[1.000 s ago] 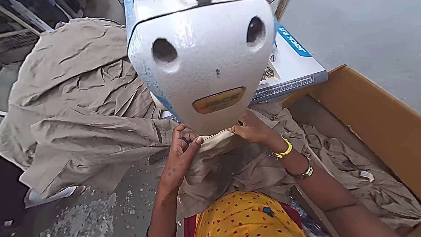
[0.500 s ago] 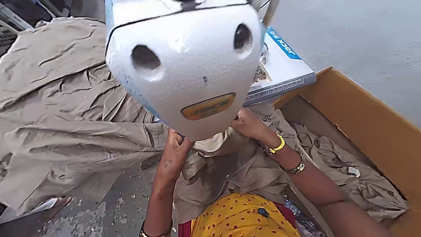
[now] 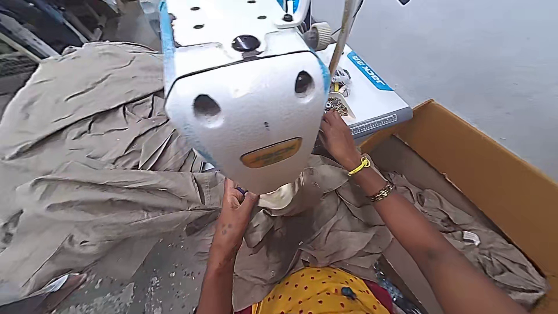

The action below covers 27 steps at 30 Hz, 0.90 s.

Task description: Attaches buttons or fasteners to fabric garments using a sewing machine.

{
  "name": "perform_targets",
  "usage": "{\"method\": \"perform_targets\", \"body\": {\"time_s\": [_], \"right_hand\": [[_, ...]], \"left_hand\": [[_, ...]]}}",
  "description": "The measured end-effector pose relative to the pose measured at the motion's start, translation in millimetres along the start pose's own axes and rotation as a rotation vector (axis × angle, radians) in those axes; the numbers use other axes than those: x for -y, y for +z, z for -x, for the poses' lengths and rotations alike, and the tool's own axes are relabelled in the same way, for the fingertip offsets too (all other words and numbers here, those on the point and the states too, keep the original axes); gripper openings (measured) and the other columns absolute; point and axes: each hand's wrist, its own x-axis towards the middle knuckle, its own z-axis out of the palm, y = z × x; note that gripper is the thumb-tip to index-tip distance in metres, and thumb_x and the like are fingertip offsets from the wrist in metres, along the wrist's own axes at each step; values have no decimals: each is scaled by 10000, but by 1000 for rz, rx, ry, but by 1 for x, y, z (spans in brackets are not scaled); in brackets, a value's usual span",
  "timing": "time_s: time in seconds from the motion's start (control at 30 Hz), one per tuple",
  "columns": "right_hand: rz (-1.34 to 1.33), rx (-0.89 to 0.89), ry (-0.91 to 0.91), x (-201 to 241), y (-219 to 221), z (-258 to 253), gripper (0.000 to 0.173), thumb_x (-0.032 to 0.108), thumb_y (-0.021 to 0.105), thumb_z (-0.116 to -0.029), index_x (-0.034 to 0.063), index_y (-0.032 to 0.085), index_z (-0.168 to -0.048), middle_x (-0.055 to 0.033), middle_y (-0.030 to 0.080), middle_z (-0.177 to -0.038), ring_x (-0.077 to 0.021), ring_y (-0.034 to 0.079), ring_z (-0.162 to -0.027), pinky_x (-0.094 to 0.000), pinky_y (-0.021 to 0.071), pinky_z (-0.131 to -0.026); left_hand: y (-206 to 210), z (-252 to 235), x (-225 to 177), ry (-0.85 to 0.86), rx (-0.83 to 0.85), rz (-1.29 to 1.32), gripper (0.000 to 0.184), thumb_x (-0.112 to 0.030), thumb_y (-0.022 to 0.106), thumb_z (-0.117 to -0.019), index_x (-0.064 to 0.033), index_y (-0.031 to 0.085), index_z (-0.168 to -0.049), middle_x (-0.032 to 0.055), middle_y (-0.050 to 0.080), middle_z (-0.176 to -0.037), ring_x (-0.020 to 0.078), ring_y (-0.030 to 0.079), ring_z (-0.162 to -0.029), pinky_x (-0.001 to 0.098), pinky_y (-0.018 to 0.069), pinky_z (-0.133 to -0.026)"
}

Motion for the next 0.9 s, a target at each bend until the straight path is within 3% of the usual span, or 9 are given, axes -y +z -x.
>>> {"method": "perform_targets", "body": {"time_s": [0.1, 0.2, 0.37, 0.47, 0.53, 0.6, 0.73, 0.8, 0.9], "right_hand": [[-4, 4, -1, -3, -4, -3, 214, 58, 705, -931, -11, 718, -1133, -257, 661, -1124, -457, 634, -1072, -555, 540, -865], [68, 14, -49, -7, 0, -2, 145, 19, 653, -947, -8, 735, -1063, -230, 660, -1056, -433, 634, -1001, -531, 546, -797], [-68, -40, -78, -11, -4, -3, 120, 106, 723, -927, 0, 733, -982, -227, 675, -1052, -420, 653, -996, -530, 552, -806], [-284, -110, -33, 8, -21, -3, 119, 116, 719, -929, -1, 733, -949, -181, 703, -967, -324, 672, -878, -477, 545, -775], [-352, -155, -47, 37, -41, -2, 110, 110, 716, -902, 0, 723, -907, -127, 693, -859, -210, 644, -713, -384, 537, -663], [-332, -186, -197, 73, -56, 12, 113, 102, 710, -872, -7, 719, -842, -123, 700, -814, -205, 680, -713, -360, 569, -639], [-152, -189, -668, 127, -47, 33, 153, 40, 605, -946, 67, 688, -821, -75, 675, -741, -219, 674, -716, -323, 518, -596], [-189, -114, -634, 131, -48, 28, 86, 45, 682, -863, 75, 737, -804, -73, 703, -760, -223, 698, -734, -330, 525, -572], [-509, -4, -289, 104, -75, 32, 76, 75, 749, -875, 5, 729, -853, -97, 704, -823, -172, 694, -747, -333, 588, -655]], "left_hand": [[0, -2, 1, -14, -2, 7, 424, -9, 541, -960, 5, 355, -1341, -21, 598, -808, 60, 654, -742, 229, 583, -734], [-2, -3, 2, -2, 17, -4, 421, -16, 541, -958, 6, 356, -1335, -26, 594, -812, 49, 647, -743, 215, 573, -732], [-3, -5, 6, 28, 1, -13, 445, -28, 547, -959, 16, 340, -1351, -20, 607, -810, 42, 644, -718, 214, 574, -705], [6, 23, 12, 308, -83, -404, 439, -145, 621, -932, 111, 477, -1258, 27, 613, -847, 49, 596, -730, 228, 522, -677], [9, 66, 2, 477, 70, -586, 319, -234, 640, -981, 20, 571, -1161, 56, 660, -837, 43, 618, -711, 203, 528, -648], [-2, 89, -6, 453, 262, -583, 259, -262, 635, -1009, -70, 594, -1179, 36, 652, -816, 26, 601, -692, 165, 515, -650], [-41, 84, 12, 309, 266, -572, 269, -315, 628, -1000, -121, 596, -1183, -74, 583, -703, -54, 524, -607, 119, 457, -577], [-47, 88, 15, 261, 278, -560, 263, -315, 627, -999, -135, 598, -1190, -93, 576, -715, -67, 520, -617, 108, 459, -585], [-76, 103, 6, 212, 231, -510, 239, -207, 644, -1003, -139, 613, -1231, -125, 661, -917, -75, 601, -757, 152, 537, -695]]}}
